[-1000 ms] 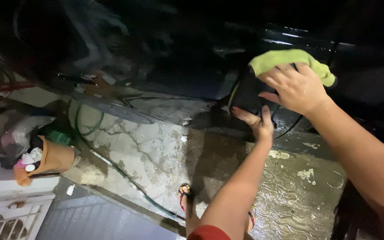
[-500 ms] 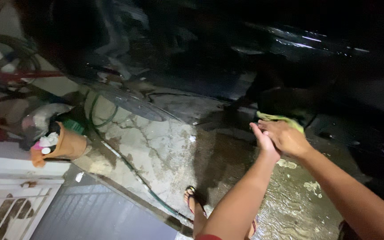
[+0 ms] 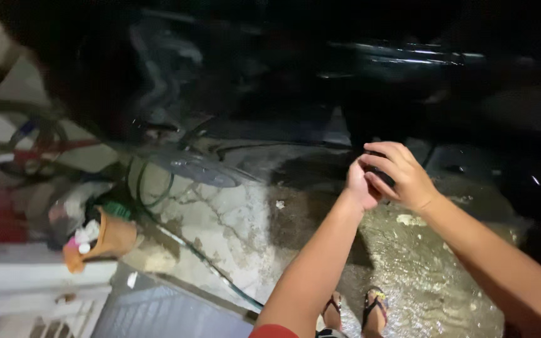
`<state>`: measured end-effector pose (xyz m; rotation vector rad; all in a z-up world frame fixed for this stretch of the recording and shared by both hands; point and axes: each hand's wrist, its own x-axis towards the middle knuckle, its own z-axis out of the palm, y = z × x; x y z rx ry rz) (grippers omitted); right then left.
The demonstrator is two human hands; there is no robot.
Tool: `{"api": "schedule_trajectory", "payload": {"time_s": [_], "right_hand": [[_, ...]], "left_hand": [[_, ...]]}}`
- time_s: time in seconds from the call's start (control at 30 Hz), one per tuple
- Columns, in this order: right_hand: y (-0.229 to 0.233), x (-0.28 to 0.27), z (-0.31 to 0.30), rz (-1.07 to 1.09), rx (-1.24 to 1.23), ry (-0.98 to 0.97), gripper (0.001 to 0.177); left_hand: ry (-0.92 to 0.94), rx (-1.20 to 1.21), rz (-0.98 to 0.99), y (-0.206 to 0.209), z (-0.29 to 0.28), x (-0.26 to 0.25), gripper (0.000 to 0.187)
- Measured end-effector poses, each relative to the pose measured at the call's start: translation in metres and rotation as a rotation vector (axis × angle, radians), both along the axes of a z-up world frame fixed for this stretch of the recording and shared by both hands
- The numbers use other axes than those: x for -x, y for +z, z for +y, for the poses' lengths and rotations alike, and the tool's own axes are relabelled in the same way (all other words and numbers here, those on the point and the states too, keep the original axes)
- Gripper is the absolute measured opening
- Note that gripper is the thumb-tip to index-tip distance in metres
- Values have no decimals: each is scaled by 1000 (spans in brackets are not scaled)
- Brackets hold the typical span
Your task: The person washes and dries the exterior of a black car using a sponge and cloths. They scrub the side panels and rear bumper, then wipe the side mirror and hood with a cloth, repeatedly dipping the sponge into a bucket of water.
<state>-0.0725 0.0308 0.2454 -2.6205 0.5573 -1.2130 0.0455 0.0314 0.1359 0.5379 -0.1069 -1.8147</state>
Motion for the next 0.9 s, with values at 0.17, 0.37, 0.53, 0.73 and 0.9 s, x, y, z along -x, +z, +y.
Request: {"api": "schedule_trajectory", "payload": {"time_s": [0.17,0.37,0.53,0.73,0.9], "right_hand": [[19,55,15,-7,55,-65,36],[43,124,45,109,129,-213,30],[66,191,65,288,386,-566,40],[53,280,83,98,118,-810,28],[38,342,93,-101,-54,-922,14]], "left_hand": [[-187,36,-14,56,1,31,55],[-482,168,-29,40,-7,111,45],[-622,84,-213,42,-14,200,37],[-634,218,-144,50,-7,319,30],[-228,778,-489,48,4,391,37]]}}
